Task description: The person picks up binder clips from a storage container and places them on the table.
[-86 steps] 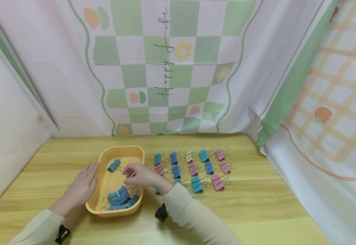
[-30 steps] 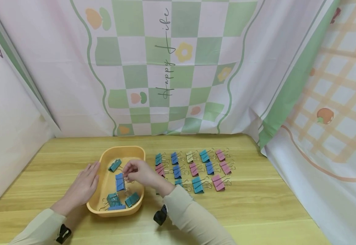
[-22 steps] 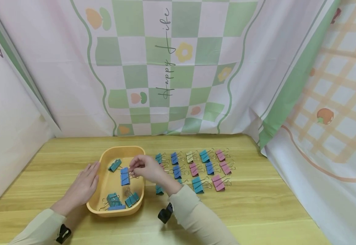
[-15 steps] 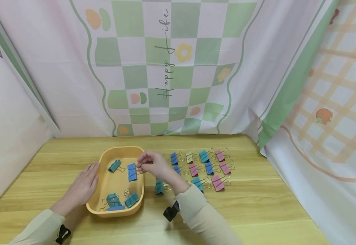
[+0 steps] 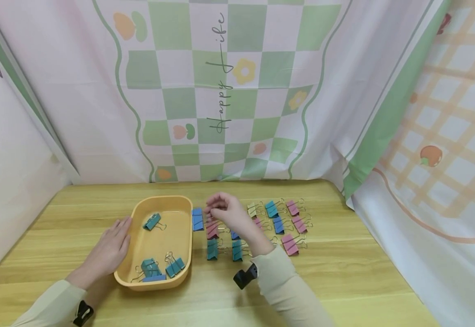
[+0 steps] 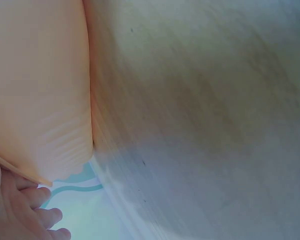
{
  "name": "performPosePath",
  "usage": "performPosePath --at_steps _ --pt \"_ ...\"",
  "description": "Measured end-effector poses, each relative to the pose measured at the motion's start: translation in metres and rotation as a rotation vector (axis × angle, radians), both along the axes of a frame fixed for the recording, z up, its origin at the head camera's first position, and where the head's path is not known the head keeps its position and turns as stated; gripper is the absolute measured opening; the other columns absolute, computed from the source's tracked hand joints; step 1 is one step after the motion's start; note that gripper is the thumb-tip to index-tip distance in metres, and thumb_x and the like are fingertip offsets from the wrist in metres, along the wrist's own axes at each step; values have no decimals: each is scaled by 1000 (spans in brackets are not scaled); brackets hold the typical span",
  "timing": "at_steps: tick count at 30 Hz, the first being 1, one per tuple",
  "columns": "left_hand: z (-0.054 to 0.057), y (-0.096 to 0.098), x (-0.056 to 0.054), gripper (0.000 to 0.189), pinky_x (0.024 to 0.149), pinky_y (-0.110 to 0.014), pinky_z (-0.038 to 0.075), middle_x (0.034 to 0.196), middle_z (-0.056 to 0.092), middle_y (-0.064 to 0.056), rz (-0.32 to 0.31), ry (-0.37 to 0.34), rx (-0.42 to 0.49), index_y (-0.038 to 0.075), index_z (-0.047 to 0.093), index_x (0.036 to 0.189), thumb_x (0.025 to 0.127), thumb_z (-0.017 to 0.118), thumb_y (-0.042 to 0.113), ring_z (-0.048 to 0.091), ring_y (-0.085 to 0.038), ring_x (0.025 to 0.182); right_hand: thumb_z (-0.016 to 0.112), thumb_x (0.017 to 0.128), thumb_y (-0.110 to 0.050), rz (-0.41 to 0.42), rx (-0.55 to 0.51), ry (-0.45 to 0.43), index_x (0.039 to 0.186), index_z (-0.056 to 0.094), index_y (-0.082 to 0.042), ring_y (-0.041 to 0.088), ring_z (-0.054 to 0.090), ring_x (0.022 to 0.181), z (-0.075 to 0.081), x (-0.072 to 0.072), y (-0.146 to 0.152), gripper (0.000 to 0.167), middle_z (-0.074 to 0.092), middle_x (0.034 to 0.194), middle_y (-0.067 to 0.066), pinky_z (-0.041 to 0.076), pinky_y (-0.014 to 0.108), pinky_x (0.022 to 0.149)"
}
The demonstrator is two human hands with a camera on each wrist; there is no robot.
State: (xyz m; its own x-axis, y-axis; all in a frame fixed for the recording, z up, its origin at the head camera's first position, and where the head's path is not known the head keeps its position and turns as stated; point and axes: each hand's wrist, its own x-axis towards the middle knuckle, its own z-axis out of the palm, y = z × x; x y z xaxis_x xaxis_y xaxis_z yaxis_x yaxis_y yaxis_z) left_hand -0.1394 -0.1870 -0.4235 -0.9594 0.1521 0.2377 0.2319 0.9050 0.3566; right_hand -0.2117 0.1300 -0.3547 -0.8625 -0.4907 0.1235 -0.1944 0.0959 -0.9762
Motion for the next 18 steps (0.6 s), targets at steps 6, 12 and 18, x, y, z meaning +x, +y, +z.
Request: performPosePath --at_steps 6,12,18 --pt "-1 0 0 48 105 -57 15 143 25 -28 2 -5 -1 -12 26 138 97 35 11 19 -46 130 48 91 6 -75 -9 5 108 49 8 32 61 88 6 1 18 18 62 99 21 50 47 80" --pt "-1 -1 -1 48 105 -57 15 143 25 -27 2 -6 -7 -12 26 138 97 36 11 19 -46 130 48 90 6 -139 12 20 109 49 7 33 61 89 7 -1 38 18 62 99 22 52 37 79" --pt "-1 -1 -1 48 105 -57 14 144 24 -27 1 -13 -5 -12 25 138 97 35 12 18 -46 131 48 91 5 -190 18 5 111 46 9 25 62 86 8 -1 58 21 60 101 25 53 38 78"
